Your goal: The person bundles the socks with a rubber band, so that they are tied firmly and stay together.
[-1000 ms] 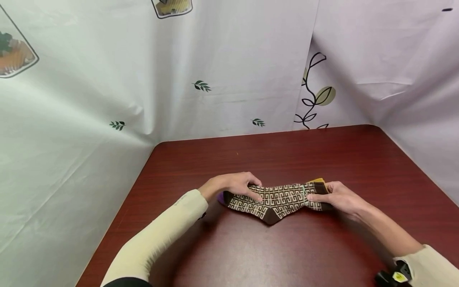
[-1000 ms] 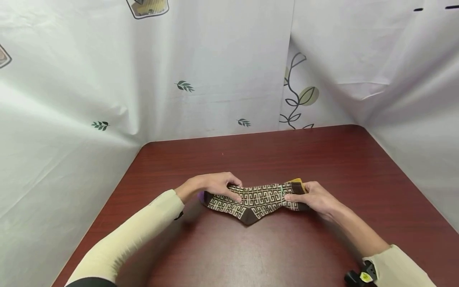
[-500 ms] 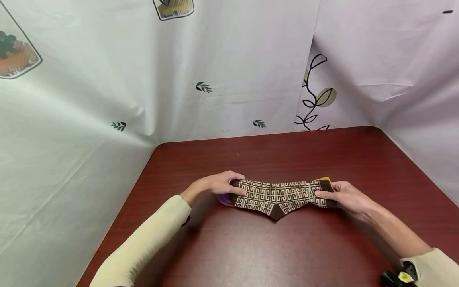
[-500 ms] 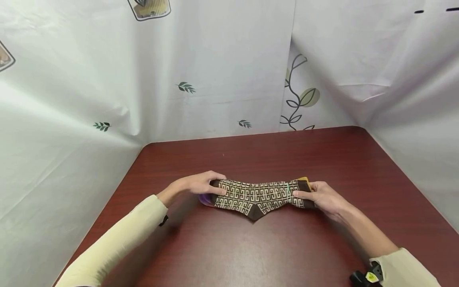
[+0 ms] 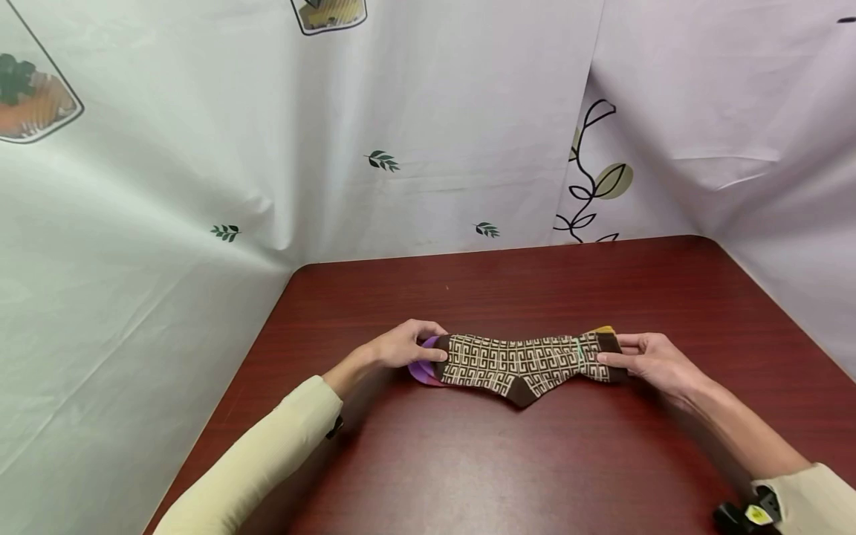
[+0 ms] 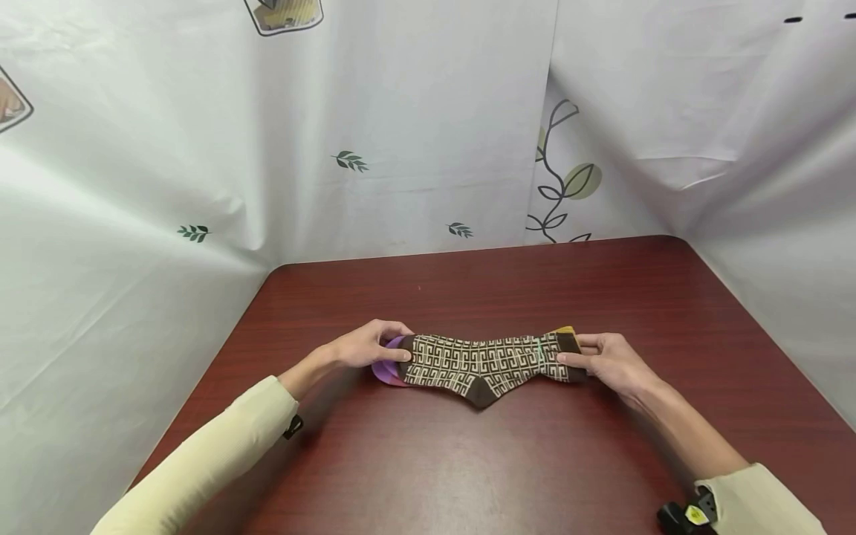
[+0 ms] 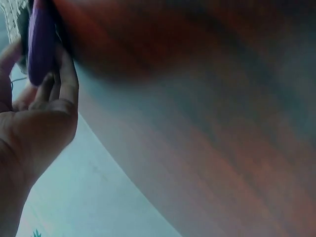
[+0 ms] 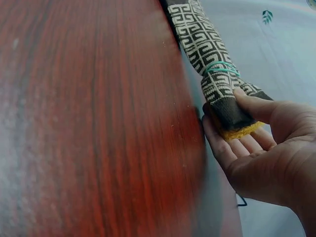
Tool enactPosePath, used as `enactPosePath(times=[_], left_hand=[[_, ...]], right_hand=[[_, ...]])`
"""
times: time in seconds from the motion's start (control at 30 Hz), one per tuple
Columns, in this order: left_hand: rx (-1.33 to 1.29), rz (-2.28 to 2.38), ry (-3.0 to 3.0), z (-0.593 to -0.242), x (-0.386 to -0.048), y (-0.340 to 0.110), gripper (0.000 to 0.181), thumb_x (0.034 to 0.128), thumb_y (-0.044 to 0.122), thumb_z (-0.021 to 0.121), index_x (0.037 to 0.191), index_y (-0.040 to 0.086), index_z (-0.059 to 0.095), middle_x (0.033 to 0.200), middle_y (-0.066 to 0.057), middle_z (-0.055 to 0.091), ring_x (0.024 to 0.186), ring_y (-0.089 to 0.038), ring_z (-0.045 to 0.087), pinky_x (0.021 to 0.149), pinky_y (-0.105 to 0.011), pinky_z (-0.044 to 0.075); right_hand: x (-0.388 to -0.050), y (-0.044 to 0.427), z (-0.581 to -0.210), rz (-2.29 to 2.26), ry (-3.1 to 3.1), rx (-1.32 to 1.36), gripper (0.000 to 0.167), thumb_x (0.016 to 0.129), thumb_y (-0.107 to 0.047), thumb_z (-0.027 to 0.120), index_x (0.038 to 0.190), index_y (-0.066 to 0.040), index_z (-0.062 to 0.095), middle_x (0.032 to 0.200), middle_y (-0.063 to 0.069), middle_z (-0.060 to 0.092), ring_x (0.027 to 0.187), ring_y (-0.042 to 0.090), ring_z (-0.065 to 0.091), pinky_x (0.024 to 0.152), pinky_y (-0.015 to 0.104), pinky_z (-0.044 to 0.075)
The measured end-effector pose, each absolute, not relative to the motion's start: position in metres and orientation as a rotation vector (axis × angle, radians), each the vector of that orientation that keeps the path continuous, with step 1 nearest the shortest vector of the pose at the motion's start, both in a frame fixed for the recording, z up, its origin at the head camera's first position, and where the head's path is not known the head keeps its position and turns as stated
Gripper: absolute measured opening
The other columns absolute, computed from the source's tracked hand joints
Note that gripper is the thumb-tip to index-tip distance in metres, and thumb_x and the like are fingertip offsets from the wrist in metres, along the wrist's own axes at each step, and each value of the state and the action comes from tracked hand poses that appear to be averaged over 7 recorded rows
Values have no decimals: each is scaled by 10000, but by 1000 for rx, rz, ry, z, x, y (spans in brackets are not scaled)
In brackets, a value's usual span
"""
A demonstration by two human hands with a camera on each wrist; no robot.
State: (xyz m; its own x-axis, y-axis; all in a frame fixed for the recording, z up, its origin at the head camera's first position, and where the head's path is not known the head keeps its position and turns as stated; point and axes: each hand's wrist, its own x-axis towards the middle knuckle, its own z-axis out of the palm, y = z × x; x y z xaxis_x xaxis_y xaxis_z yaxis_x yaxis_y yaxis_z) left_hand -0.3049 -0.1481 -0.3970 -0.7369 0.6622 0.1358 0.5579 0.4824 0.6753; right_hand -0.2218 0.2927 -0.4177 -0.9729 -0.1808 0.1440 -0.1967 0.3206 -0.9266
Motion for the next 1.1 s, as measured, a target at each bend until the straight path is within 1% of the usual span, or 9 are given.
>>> enactPosePath(times=[0.1, 0.23, 0.37, 0.47, 0.57, 0.7, 0.8, 0.9, 1.1], left_hand=[[1009, 1160, 2596, -400, -300, -147, 266, 972, 124, 793, 1211, 30, 724, 1009, -35, 729, 866, -155, 723, 785, -292, 574], [937, 1225, 2641, -404, -296, -145, 274, 954, 104, 810, 1200, 16, 728, 1069, -80, 761, 889, -155, 725, 801, -296, 586], [892, 1249, 2719, -406, -293, -145, 276, 934, 124, 837, 1181, 39, 750, 1083, -83, 772, 899, -152, 724, 871, -343, 579], [851, 1233, 2821, -406, -291, -145, 267, 914, 171, 864, 1153, 87, 778, 1056, -47, 783, 893, -119, 702, 938, -367, 530], [801, 1244, 2883, -407, -289, -145, 268, 901, 186, 878, 1140, 102, 789, 1019, -35, 789, 794, -111, 726, 932, -371, 547], [759, 1233, 2952, -410, -288, -143, 290, 889, 201, 888, 1144, 101, 792, 946, -32, 797, 625, -135, 740, 868, -381, 603], [783, 1107, 3094, -411, -286, -141, 293, 870, 247, 902, 1123, 134, 808, 917, 13, 796, 705, -100, 732, 880, -393, 590], [835, 927, 3242, -412, -285, -139, 283, 861, 290, 907, 1098, 162, 820, 928, 47, 789, 820, -119, 711, 885, -417, 568], [883, 767, 3371, -414, -283, -136, 361, 865, 305, 901, 1162, 130, 795, 1028, -4, 792, 897, -187, 727, 872, -441, 584]], right_hand=[[-222, 294, -418, 1703, -2567, 325, 619, 1005, -184, 760, 1435, 183, 510, 1126, 44, 758, 776, 37, 605, 670, 226, 495], [-224, 297, -419, 1622, -2608, 306, 634, 1026, -198, 732, 1450, 199, 479, 1233, 146, 731, 912, 18, 681, 805, 218, 557], [-225, 299, -420, 1631, -2597, 326, 585, 1045, -160, 701, 1446, 205, 483, 1276, 217, 710, 954, 24, 704, 844, 225, 579], [-226, 299, -419, 1610, -2583, 321, 553, 1044, -166, 707, 1437, 179, 526, 1272, 251, 710, 963, 71, 739, 833, 228, 585], [-226, 298, -418, 1555, -2581, 297, 544, 1029, -193, 735, 1421, 147, 572, 1274, 275, 698, 956, 133, 769, 806, 227, 587], [-227, 296, -417, 1489, -2572, 274, 513, 1002, -209, 772, 1374, 118, 636, 1301, 303, 674, 919, 172, 786, 778, 241, 598], [-228, 295, -416, 1434, -2559, 269, 468, 986, -210, 791, 1323, 98, 686, 1306, 310, 671, 873, 156, 787, 759, 242, 600], [-229, 293, -416, 1364, -2545, 266, 408, 970, -205, 809, 1254, 79, 737, 1250, 293, 705, 827, 140, 783, 729, 235, 593], [-230, 290, -416, 1225, -2538, 218, 349, 937, -254, 847, 1155, 16, 805, 1071, 203, 784, 788, 116, 780, 653, 203, 522]])
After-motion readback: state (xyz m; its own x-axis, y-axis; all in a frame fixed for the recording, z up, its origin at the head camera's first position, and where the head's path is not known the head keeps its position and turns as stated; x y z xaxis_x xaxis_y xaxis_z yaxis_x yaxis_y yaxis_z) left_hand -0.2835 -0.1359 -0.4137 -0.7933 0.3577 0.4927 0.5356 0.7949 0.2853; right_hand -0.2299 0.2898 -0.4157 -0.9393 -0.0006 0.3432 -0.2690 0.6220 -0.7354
